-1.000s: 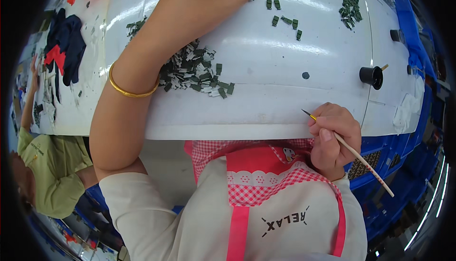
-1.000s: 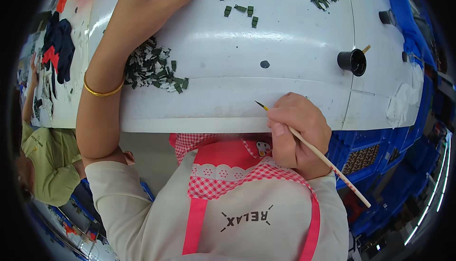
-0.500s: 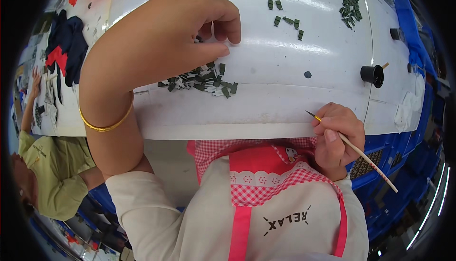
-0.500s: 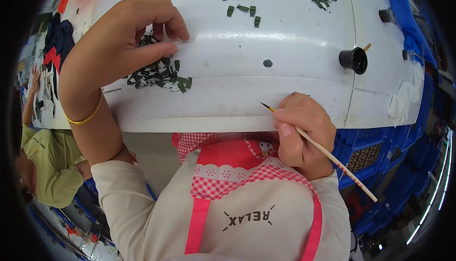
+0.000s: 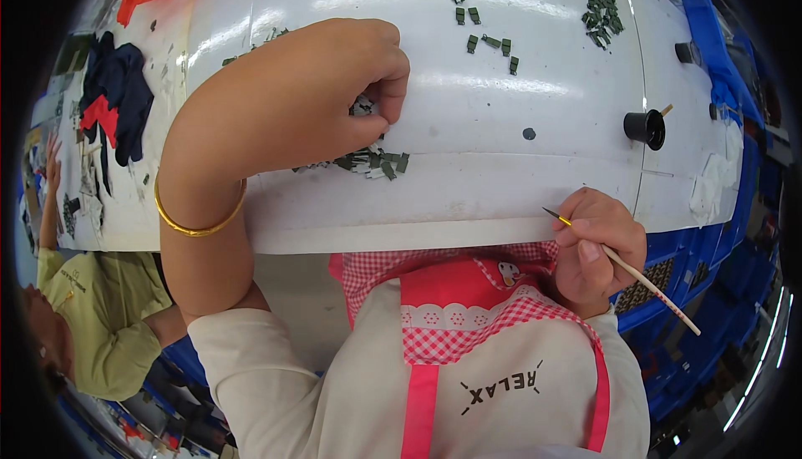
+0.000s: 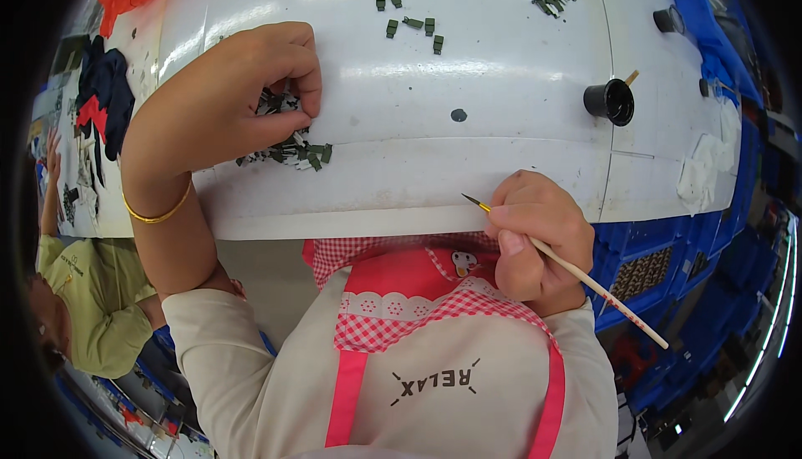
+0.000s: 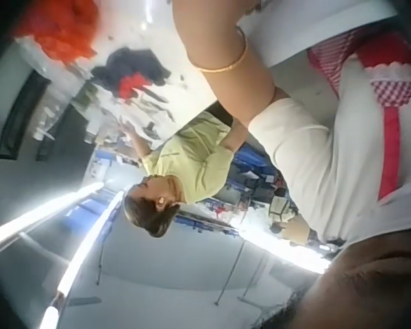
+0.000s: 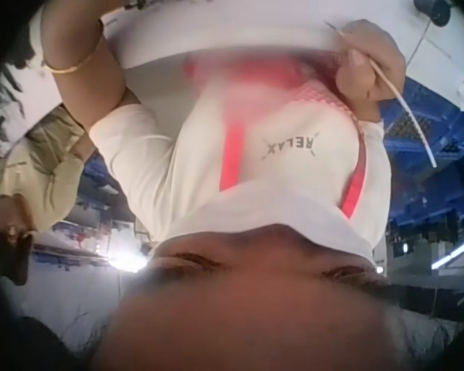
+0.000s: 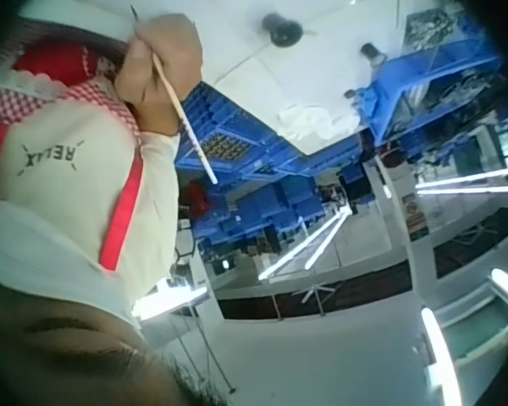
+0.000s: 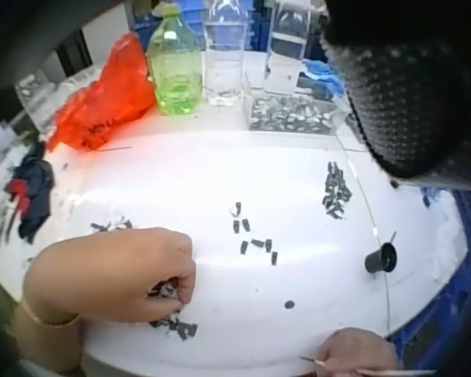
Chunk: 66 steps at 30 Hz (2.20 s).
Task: The person dips a thin brush into a container and applies the liquid to small green components held by hand, placing the components onto the table.
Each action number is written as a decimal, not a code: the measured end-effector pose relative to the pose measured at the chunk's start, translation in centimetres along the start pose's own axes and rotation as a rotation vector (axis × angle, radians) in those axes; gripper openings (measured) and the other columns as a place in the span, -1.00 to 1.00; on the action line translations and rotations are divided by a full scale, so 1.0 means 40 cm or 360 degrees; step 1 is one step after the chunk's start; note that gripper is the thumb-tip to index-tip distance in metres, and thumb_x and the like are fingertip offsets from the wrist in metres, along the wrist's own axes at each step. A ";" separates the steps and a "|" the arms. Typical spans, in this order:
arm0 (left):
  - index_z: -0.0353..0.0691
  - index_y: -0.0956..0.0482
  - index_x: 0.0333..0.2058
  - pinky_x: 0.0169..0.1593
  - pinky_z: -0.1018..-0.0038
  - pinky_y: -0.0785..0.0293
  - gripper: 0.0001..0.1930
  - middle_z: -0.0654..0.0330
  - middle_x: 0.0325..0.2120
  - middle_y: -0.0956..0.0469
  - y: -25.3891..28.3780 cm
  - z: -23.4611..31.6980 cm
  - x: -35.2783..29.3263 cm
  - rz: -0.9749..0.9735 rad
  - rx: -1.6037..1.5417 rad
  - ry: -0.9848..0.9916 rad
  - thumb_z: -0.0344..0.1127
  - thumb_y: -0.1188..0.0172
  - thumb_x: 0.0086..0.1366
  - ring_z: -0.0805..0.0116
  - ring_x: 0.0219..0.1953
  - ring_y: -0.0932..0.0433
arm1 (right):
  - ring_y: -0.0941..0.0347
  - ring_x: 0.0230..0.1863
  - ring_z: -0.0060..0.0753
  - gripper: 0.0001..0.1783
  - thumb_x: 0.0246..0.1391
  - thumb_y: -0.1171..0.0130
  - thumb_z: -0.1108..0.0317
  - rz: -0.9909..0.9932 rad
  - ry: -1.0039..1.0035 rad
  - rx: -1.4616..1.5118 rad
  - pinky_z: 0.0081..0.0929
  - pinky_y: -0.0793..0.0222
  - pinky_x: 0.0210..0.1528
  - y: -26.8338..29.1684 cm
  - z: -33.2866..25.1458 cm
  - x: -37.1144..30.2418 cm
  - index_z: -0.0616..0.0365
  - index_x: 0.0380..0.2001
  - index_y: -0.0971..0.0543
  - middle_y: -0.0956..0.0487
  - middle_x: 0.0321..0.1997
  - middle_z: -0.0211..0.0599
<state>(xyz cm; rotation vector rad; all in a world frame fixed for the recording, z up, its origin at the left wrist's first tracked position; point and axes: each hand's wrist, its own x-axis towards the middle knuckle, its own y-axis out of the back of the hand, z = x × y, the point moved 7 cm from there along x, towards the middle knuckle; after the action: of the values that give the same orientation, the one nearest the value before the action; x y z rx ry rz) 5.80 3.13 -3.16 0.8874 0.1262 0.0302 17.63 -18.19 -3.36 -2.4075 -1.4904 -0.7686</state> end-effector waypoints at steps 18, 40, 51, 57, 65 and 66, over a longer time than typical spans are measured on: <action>-0.30 -0.48 -0.54 -0.49 0.59 -0.27 -0.91 0.27 -0.59 -0.43 0.006 -0.008 0.032 -0.0043 -0.0438 0.0099 -0.53 -0.17 -0.10 0.51 -0.58 -0.33 | -0.22 -0.66 -0.50 -0.83 -0.03 0.06 0.45 0.0544 0.0126 -0.0171 -0.48 -0.28 -0.59 0.141 0.009 0.020 0.37 -0.41 -0.42 -0.35 -0.67 -0.24; -0.22 -0.62 -0.23 -0.44 0.72 -0.20 -0.70 0.43 -0.45 -0.56 0.061 -0.133 0.101 0.0722 -0.0614 0.0655 -0.10 -0.24 0.22 0.67 -0.47 -0.36 | -0.25 -0.61 -0.54 -0.90 -0.03 0.07 0.53 0.0491 -0.0035 0.0068 -0.63 -0.17 -0.58 0.156 0.021 0.006 0.36 -0.43 -0.40 -0.39 -0.60 -0.21; -0.26 -0.63 -0.32 -0.37 0.69 -0.34 -0.72 0.32 -0.50 -0.59 0.062 -0.098 0.154 0.0523 -0.0427 0.0822 -0.16 -0.34 0.11 0.63 -0.45 -0.47 | -0.26 -0.63 -0.51 -0.89 -0.01 0.05 0.53 0.0425 -0.0041 0.0300 -0.56 -0.18 -0.58 0.163 0.022 0.010 0.37 -0.41 -0.43 -0.40 -0.58 -0.18; -0.24 -0.62 -0.30 -0.41 0.73 -0.28 -0.74 0.37 -0.51 -0.58 0.065 -0.112 0.161 0.0391 -0.0423 0.0808 -0.18 -0.32 0.14 0.69 -0.47 -0.43 | -0.25 -0.65 -0.51 -0.87 -0.01 0.07 0.53 0.0399 -0.0088 0.0308 -0.52 -0.20 -0.58 0.164 0.024 0.010 0.35 -0.38 -0.45 -0.41 -0.62 -0.22; -0.28 -0.59 -0.35 -0.39 0.71 -0.32 -0.76 0.34 -0.52 -0.57 0.065 -0.108 0.175 0.0255 -0.0398 0.0848 -0.21 -0.30 0.15 0.66 -0.46 -0.45 | -0.24 -0.66 -0.52 -0.85 -0.03 0.06 0.53 0.0381 -0.0117 0.0303 -0.51 -0.21 -0.58 0.160 0.021 0.017 0.35 -0.38 -0.47 -0.41 -0.62 -0.25; -0.28 -0.59 -0.35 -0.38 0.71 -0.34 -0.76 0.33 -0.52 -0.56 0.066 -0.105 0.179 0.0272 -0.0382 0.0823 -0.21 -0.30 0.15 0.65 -0.47 -0.46 | -0.24 -0.66 -0.52 -0.84 -0.03 0.05 0.53 0.0375 -0.0118 0.0301 -0.51 -0.21 -0.58 0.161 0.021 0.018 0.35 -0.37 -0.47 -0.41 -0.62 -0.24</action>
<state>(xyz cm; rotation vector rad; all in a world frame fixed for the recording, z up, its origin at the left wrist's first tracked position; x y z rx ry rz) 12.45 8.61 -4.44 0.6321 0.5179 0.4278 23.80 -20.28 -3.07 -2.4308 -1.2129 -0.4705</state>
